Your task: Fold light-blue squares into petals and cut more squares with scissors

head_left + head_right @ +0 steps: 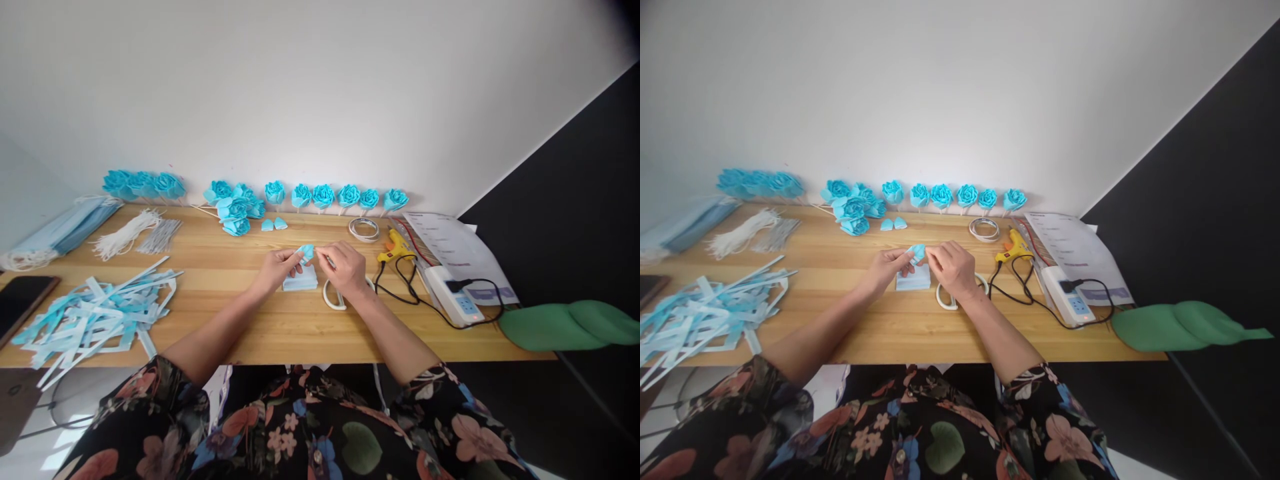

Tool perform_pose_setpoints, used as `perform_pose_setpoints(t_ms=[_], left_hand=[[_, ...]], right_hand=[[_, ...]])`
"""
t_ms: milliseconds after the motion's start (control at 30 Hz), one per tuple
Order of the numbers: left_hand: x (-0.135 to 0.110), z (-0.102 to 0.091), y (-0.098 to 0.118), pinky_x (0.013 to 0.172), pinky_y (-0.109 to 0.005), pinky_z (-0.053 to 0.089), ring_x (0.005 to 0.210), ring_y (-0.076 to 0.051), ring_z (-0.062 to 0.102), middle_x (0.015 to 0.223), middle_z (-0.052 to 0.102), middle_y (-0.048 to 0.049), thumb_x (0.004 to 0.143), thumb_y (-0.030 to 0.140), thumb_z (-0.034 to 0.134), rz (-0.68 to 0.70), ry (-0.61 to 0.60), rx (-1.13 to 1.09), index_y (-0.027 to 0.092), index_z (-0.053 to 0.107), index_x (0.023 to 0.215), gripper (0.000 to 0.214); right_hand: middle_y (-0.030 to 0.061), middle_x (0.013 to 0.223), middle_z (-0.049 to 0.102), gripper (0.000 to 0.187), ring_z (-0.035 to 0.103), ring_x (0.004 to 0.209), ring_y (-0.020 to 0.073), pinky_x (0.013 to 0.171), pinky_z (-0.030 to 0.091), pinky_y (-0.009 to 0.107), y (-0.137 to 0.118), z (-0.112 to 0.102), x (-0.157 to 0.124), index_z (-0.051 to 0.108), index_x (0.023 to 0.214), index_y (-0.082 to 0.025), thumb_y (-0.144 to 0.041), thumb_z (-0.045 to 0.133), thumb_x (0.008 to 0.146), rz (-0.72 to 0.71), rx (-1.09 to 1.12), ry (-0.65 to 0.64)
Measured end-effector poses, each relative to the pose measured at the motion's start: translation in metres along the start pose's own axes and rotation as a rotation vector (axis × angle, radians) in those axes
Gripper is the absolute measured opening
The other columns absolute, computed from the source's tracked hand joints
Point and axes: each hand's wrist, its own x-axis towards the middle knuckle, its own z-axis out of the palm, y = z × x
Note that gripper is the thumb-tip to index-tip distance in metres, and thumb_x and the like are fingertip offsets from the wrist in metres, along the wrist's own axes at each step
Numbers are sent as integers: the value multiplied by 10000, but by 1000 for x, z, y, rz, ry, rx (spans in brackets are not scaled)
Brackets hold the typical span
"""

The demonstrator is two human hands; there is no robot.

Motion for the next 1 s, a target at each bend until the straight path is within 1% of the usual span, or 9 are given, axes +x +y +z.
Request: perform_pose_setpoints(t_ms=[167,267,433,633,700,767,867,933,1000], left_hand=[[-1,0,1,518,-231,364,501,-102,456,574,598,-27,770,552,620,-12,-1,15,138,692,695,427],[-2,1,3,528,-234,366,510,-106,460,586,602,-25,768,544,623,-19,-11,18,138,702,728,415],[-2,1,2,542,-236,372,514,-99,475,606,618,-29,775,519,623,-31,-21,-12,136,695,705,395],[3,-1,-7,538,-232,385,513,-92,503,639,648,-40,753,530,654,-81,-10,-119,133,681,709,400],[5,-2,-10,529,-234,387,507,-92,501,636,647,-41,752,539,657,-72,-10,-136,133,680,717,408],[6,-3,-10,520,-233,384,500,-91,494,622,638,-37,752,544,657,-55,-9,-129,133,680,715,414],[5,-4,-6,512,-230,376,497,-88,480,582,607,-26,749,540,665,-27,10,-87,134,656,655,417],[4,-3,-4,504,-226,366,491,-84,467,555,579,-16,754,538,661,-12,15,-51,134,644,630,423],[3,-3,-4,499,-221,357,488,-81,459,542,558,-6,758,536,655,0,13,-12,133,638,629,423]], right_hand=[[54,767,665,161,583,774,186,713,409,304,-2,1,0,658,901,-218,-196,503,942,-8,30,-39],[50,761,667,156,584,769,184,710,404,301,-3,1,0,663,908,-219,-200,511,941,-9,48,-62],[50,771,677,191,588,777,183,709,419,302,-2,1,0,677,916,-220,-214,490,951,-15,53,-85],[60,900,714,208,618,863,193,785,462,316,-1,-1,0,691,1033,-234,-255,507,938,5,178,-142],[62,950,718,238,629,892,193,820,471,318,0,-3,1,685,1072,-235,-287,490,945,92,266,-152],[59,964,716,291,641,885,184,814,486,304,2,-3,2,662,1133,-226,-327,451,960,254,395,-150],[50,934,708,385,651,835,175,757,512,287,6,-1,2,586,1258,-211,-393,426,959,497,643,-174],[44,916,694,439,641,816,173,740,522,291,8,2,3,542,1314,-210,-419,457,938,576,820,-208],[36,902,668,488,620,810,166,735,521,292,6,4,3,520,1342,-209,-418,519,901,614,992,-250]])
